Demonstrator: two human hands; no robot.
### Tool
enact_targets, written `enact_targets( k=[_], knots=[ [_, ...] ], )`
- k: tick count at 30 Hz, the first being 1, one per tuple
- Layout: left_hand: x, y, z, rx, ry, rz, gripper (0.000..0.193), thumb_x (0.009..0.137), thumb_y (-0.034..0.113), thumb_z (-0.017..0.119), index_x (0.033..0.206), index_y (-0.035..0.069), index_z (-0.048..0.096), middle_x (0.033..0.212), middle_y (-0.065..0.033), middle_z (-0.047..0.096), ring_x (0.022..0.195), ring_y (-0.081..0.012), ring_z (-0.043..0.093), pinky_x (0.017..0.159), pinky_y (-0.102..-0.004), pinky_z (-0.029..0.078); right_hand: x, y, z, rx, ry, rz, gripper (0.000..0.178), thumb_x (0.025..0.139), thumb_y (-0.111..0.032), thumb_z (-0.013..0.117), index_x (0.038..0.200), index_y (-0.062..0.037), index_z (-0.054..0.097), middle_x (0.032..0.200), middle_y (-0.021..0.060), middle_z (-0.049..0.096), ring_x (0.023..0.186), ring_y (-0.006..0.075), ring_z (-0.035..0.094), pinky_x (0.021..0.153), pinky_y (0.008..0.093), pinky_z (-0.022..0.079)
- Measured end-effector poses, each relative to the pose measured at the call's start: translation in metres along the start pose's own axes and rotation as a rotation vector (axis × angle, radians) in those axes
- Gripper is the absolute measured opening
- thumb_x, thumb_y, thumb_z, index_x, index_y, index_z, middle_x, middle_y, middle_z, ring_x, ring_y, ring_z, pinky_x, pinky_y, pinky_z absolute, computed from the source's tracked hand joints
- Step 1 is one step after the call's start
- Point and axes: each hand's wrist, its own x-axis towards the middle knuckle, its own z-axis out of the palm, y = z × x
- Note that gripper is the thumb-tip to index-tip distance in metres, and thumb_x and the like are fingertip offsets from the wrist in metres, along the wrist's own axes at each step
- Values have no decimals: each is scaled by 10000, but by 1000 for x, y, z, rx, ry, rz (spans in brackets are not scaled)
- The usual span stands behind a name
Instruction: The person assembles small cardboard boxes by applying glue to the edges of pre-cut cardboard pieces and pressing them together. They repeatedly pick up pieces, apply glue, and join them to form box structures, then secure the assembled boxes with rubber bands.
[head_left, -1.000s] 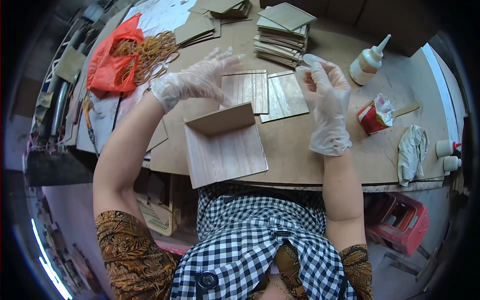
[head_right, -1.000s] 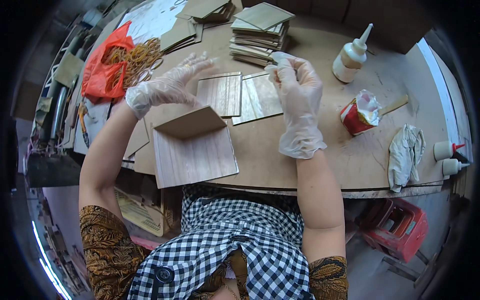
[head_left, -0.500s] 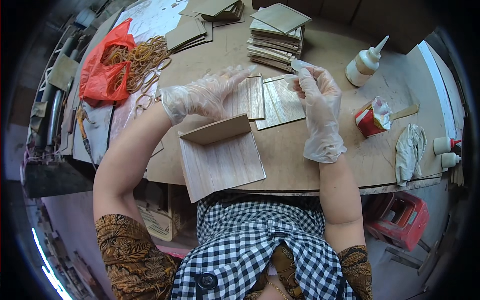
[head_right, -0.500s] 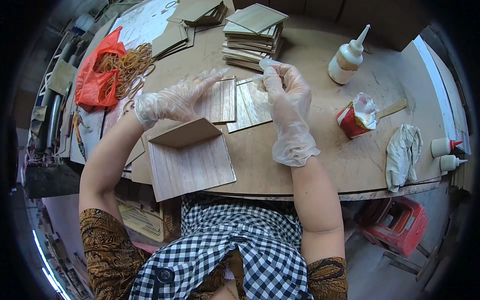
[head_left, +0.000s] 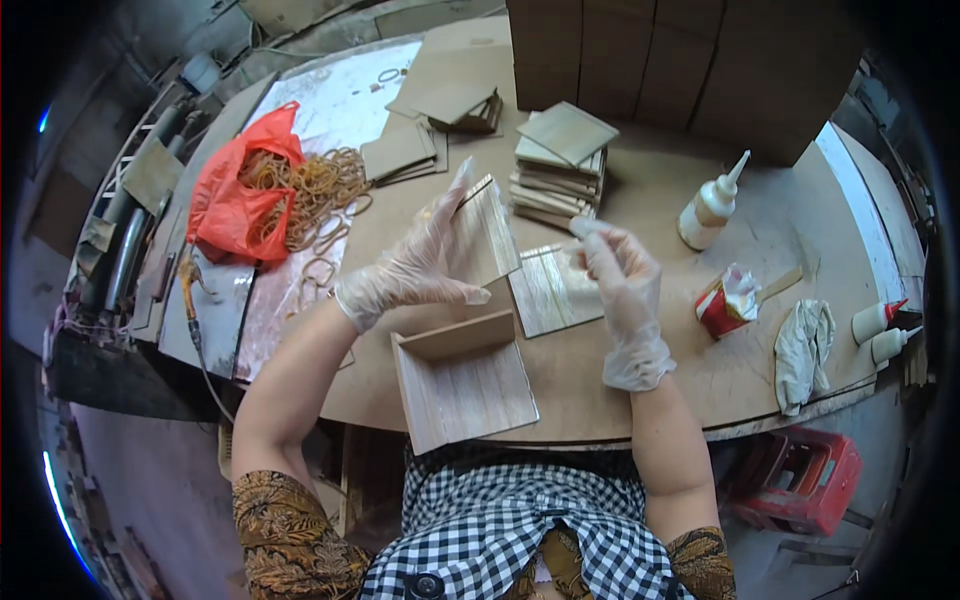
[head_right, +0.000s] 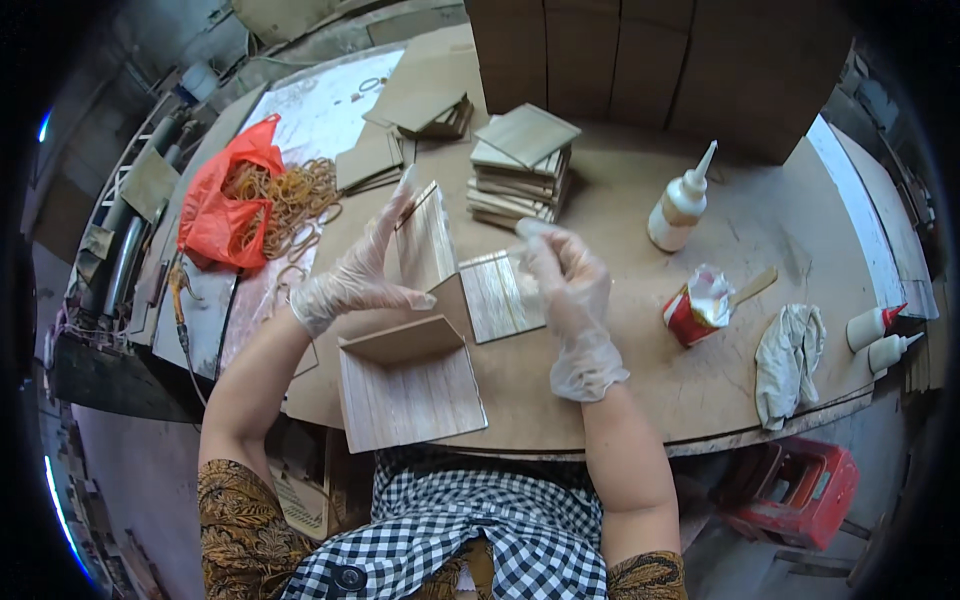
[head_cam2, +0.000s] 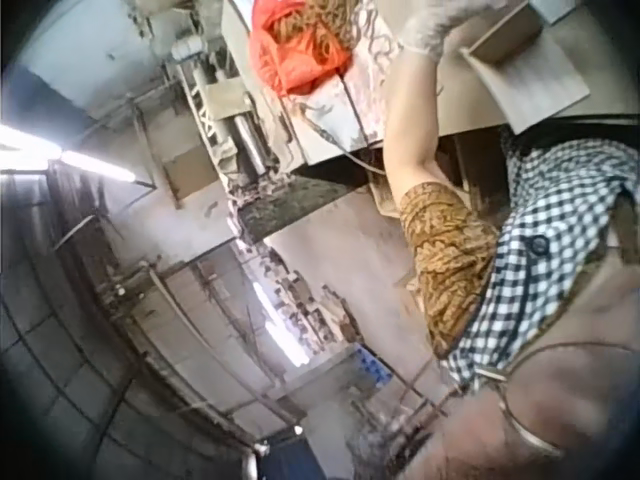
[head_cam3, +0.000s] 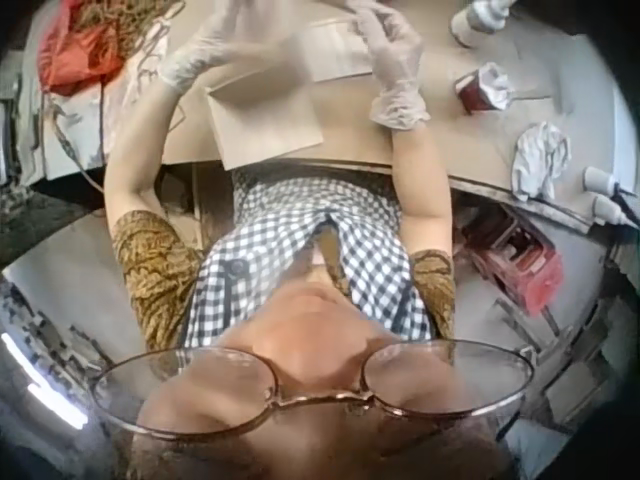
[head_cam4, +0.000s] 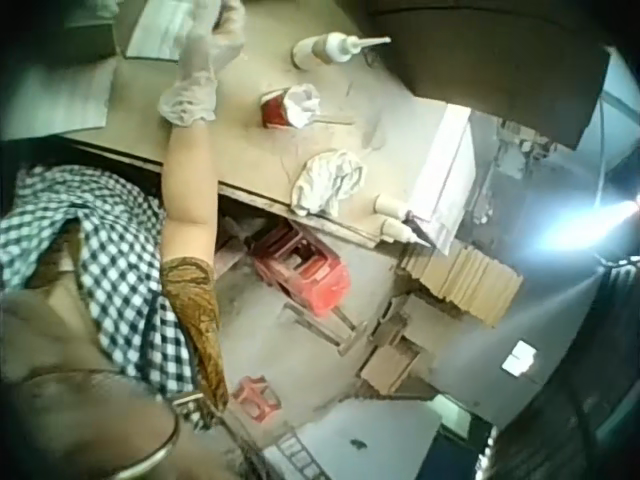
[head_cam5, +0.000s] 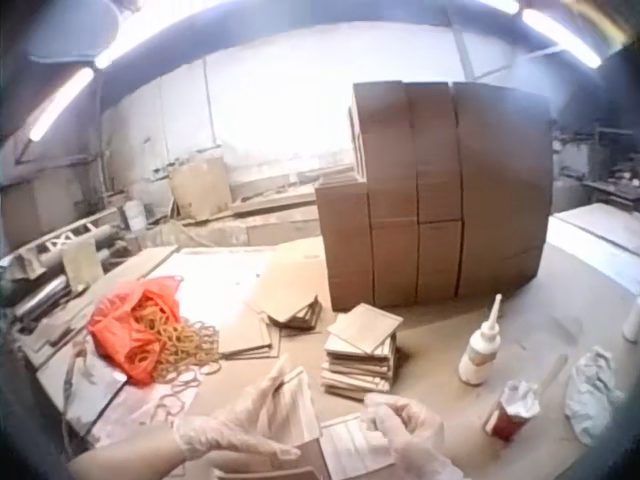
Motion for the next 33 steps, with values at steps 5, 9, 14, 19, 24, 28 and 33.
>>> enact_targets(
  k=[5,9,14,19,24,28,33],
  knots=[
    [16,-6,-1,-42,115,161,1406,586,310,945,1574,153,-43,1630,-182,52,1497,-309,132,1202,-426,197,-6,8,17,93,-224,136,268,927,-143,693,1149,6,671,1016,36,698,905,93,625,811,232,501],
    [28,8,-9,-44,120,175,1429,561,341,956,1575,149,-33,1632,-181,44,1501,-303,107,1205,-424,183,-5,12,23,49,-391,34,333,905,-236,733,1148,-15,684,1004,52,699,888,102,622,815,266,505],
    [46,35,-15,6,85,309,1382,583,382,939,1573,114,13,1624,-178,101,1496,-316,137,1205,-417,167,-8,4,31,-53,-387,72,435,898,-378,727,1130,-13,679,950,56,703,914,119,621,822,292,493],
    [53,47,-22,-102,60,379,1345,573,369,931,1572,111,68,1604,-166,196,1448,-339,261,1188,-401,231,-13,-4,27,44,-186,72,383,948,-319,664,1116,26,667,926,47,694,834,95,616,725,263,500],
    [1,46,-21,-507,330,84,881,845,351,730,1537,76,258,1552,-135,343,1429,-253,324,1164,-406,258,-53,-29,-5,-140,-9,30,296,969,-229,620,1056,46,686,801,15,673,690,64,584,576,242,460],
    [-60,27,17,-950,579,-205,651,1029,487,406,1467,7,384,1439,-146,491,1315,-239,464,1115,-389,328,-100,-33,-21,-215,4,60,234,964,-160,610,1006,50,704,750,5,665,652,56,569,532,245,442],
    [-105,50,58,-1330,732,-365,750,1000,621,317,1401,3,455,1377,-147,534,1258,-234,495,1105,-384,332,-138,-28,-23,-328,-36,130,171,973,-87,578,1042,41,666,755,-24,607,660,50,495,580,234,398]
  ],
)
